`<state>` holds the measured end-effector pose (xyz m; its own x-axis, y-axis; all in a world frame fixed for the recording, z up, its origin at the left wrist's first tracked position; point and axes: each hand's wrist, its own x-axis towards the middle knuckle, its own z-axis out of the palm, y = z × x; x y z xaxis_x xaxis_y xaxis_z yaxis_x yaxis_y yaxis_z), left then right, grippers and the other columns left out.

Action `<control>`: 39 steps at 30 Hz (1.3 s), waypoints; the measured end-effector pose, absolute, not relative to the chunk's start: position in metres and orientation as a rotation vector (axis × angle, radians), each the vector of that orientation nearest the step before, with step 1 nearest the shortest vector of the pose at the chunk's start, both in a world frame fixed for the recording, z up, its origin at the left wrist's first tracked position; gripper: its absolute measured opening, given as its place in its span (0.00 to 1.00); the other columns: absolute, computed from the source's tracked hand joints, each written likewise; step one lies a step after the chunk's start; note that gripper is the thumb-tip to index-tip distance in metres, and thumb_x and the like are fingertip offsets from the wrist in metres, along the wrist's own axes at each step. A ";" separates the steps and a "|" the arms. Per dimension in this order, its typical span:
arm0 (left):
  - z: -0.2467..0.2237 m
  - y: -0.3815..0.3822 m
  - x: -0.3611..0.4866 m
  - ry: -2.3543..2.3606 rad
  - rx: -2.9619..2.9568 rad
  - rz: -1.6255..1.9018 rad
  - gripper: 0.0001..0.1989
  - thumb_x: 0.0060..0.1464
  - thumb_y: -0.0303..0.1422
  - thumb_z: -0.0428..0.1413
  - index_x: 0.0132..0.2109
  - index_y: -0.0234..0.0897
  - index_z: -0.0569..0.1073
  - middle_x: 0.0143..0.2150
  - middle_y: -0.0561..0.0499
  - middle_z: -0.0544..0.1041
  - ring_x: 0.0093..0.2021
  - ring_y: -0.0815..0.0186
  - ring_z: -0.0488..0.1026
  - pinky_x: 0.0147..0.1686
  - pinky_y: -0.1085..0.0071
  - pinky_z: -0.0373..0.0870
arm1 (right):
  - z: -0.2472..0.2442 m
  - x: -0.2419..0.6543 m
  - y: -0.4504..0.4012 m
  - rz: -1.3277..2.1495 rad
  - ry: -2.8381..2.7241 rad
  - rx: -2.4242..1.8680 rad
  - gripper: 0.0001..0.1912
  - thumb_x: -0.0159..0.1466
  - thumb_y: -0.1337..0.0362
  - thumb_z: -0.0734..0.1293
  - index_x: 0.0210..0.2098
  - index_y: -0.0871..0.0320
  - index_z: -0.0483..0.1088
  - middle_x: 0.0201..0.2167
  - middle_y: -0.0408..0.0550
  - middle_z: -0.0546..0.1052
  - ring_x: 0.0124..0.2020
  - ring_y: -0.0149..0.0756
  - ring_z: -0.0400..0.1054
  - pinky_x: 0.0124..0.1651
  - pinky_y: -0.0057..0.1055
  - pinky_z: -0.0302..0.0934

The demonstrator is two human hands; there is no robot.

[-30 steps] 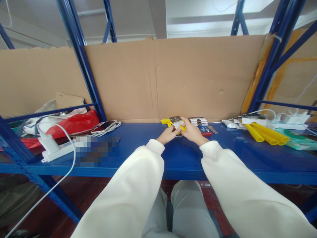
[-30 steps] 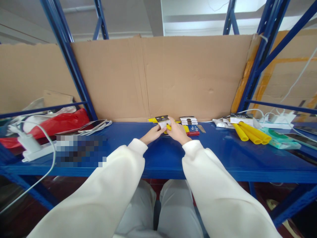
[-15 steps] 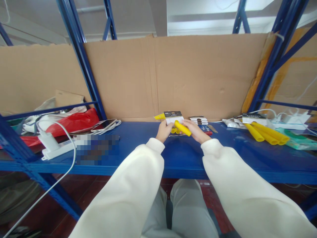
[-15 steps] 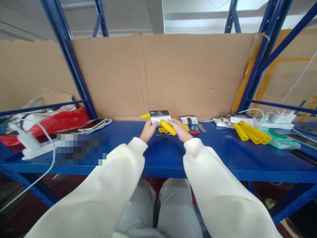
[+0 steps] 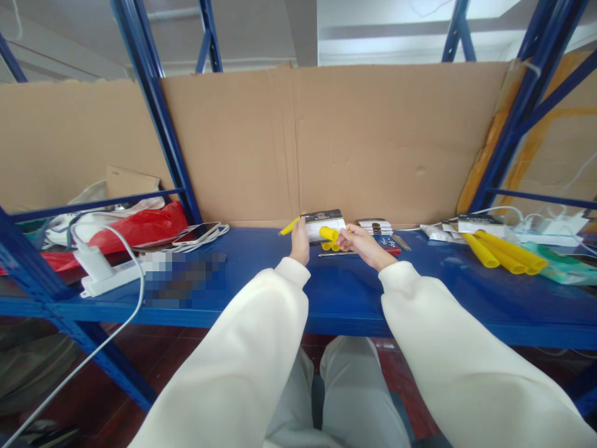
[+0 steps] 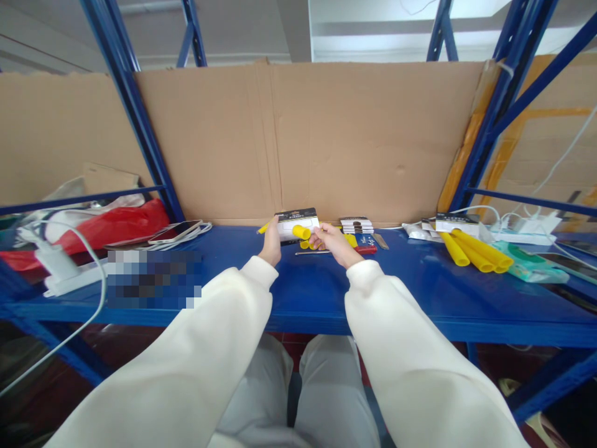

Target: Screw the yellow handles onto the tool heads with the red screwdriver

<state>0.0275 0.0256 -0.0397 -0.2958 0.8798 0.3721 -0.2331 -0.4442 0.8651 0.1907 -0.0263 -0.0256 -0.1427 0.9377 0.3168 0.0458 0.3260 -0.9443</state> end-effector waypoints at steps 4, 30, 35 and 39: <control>-0.032 0.017 0.033 0.877 0.927 1.794 0.20 0.67 0.45 0.46 0.48 0.35 0.75 0.47 0.43 0.83 0.52 0.57 0.80 0.54 0.63 0.74 | -0.027 0.192 -0.025 1.028 -1.497 -0.913 0.20 0.60 0.48 0.72 0.29 0.55 0.64 0.24 0.40 0.74 0.25 0.28 0.67 0.30 0.25 0.60; -0.025 0.008 0.023 1.197 0.781 1.745 0.26 0.57 0.24 0.58 0.62 0.39 0.66 0.40 0.49 0.76 0.34 0.65 0.78 0.34 0.71 0.75 | -0.014 0.219 -0.003 0.751 -0.929 -1.097 0.10 0.61 0.71 0.69 0.30 0.54 0.62 0.18 0.35 0.68 0.13 0.25 0.57 0.15 0.22 0.51; -0.023 0.005 0.027 1.130 0.835 1.661 0.15 0.56 0.21 0.56 0.50 0.35 0.71 0.27 0.56 0.69 0.24 0.70 0.71 0.25 0.75 0.69 | -0.010 0.254 0.018 0.670 -0.819 -1.164 0.11 0.64 0.69 0.69 0.28 0.55 0.63 0.17 0.35 0.67 0.14 0.23 0.57 0.16 0.19 0.52; -0.025 0.005 0.028 1.104 0.898 1.606 0.18 0.54 0.20 0.55 0.52 0.34 0.71 0.25 0.58 0.69 0.22 0.70 0.69 0.26 0.75 0.69 | -0.006 0.280 0.034 0.692 -0.799 -1.271 0.09 0.64 0.74 0.65 0.30 0.55 0.65 0.19 0.37 0.68 0.16 0.24 0.60 0.18 0.19 0.56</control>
